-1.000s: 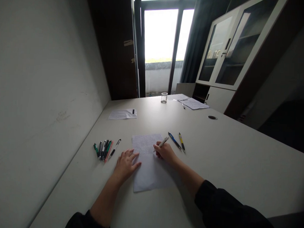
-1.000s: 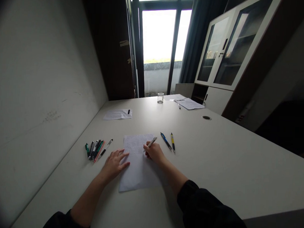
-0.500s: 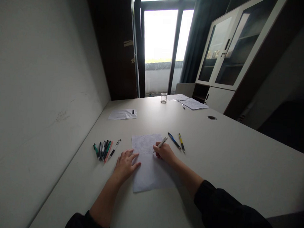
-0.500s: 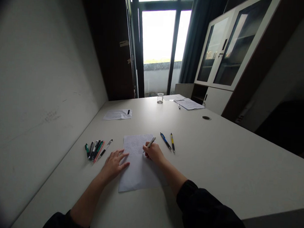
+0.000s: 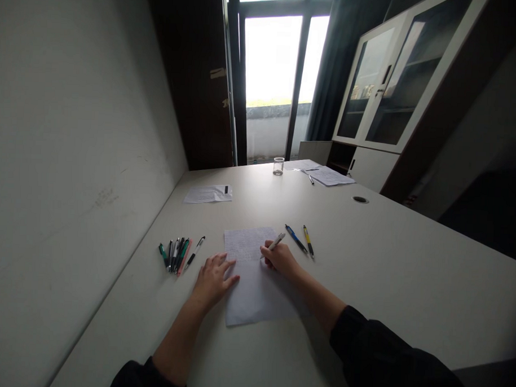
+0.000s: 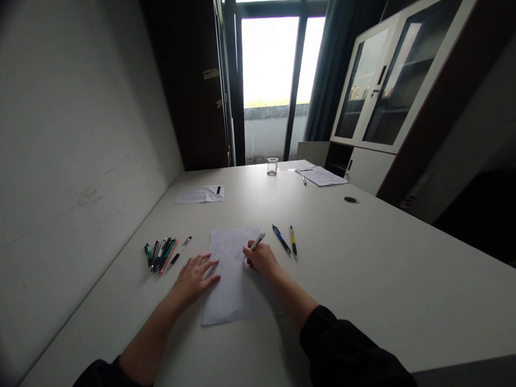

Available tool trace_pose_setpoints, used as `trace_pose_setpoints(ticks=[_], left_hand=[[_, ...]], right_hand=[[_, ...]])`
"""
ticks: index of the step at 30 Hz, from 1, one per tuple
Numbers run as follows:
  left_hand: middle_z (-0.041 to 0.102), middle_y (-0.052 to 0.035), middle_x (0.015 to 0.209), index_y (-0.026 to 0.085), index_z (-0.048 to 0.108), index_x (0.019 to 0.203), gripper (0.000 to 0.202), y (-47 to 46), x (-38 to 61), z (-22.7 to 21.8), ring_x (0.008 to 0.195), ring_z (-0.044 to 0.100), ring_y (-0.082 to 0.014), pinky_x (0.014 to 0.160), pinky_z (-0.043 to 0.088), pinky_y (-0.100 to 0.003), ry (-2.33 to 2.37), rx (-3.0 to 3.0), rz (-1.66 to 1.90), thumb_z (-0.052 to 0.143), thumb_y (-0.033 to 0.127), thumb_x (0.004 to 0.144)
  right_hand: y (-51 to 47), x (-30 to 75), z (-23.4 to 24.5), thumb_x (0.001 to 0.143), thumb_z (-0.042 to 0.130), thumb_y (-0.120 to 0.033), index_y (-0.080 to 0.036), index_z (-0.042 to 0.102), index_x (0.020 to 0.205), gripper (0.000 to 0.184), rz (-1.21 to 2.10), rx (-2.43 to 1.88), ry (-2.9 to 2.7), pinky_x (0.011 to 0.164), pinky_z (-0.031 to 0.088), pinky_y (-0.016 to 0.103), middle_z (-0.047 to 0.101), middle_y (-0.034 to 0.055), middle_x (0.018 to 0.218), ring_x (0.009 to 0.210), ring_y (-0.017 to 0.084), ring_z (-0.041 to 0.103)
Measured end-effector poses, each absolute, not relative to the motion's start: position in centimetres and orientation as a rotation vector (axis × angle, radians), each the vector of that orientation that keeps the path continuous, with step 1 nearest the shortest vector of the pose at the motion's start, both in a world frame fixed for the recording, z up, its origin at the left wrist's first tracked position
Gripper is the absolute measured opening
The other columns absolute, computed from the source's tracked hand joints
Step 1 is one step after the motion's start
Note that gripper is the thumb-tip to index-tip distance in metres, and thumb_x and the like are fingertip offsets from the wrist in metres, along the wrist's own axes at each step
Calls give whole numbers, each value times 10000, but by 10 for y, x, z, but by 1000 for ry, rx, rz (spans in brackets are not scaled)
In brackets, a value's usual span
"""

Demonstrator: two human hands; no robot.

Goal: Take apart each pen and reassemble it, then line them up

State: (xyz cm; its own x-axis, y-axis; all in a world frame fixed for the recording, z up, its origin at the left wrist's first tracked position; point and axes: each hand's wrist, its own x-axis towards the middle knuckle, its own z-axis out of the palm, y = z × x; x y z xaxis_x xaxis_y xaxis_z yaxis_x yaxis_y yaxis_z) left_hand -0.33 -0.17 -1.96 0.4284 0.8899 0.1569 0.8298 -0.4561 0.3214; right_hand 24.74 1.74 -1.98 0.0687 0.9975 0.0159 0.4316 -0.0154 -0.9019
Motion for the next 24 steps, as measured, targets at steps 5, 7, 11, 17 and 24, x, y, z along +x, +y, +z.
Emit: trace_pose_setpoints(ticks=[5,7,11,17,24], left_hand=[[477,-68,1437,330,571,1293,459,0,-4,-23,1327,378,-316,1056,345,-508,1515,2500,460,533,522,877],[479,-65,1435,333,570,1292,460,1,-4,-24,1327,378,-319,1054,348,-515,1522,2492,458,533,526,876],[473,-67,1441,325,569,1295,462,-1,-3,-20,1339,363,-325,1056,344,-525,1525,2481,431,522,528,883],[451,-46,1462,324,562,1301,466,-4,-1,-13,1354,348,-301,1079,330,-490,1554,2472,363,504,539,892],[438,-41,1472,324,554,1311,473,-5,-1,-12,1358,341,-295,1081,330,-480,1570,2471,332,499,541,894]], right_hand=[[17,247,-20,823,515,-235,-194,471,613,218,908,-1559,-1452,347,331,159,569,-23,471,363,85,507],[17,247,-19,834,504,-246,-196,463,618,226,907,-1558,-1444,350,337,157,568,-23,475,368,85,511],[16,246,-19,840,511,-258,-195,467,621,233,902,-1568,-1448,354,336,156,571,-22,477,367,80,506],[17,247,-19,826,523,-240,-197,463,616,223,903,-1585,-1467,360,333,161,560,-32,460,363,83,503],[17,248,-19,811,530,-249,-201,453,605,225,906,-1573,-1486,370,320,170,553,-34,455,366,84,493]])
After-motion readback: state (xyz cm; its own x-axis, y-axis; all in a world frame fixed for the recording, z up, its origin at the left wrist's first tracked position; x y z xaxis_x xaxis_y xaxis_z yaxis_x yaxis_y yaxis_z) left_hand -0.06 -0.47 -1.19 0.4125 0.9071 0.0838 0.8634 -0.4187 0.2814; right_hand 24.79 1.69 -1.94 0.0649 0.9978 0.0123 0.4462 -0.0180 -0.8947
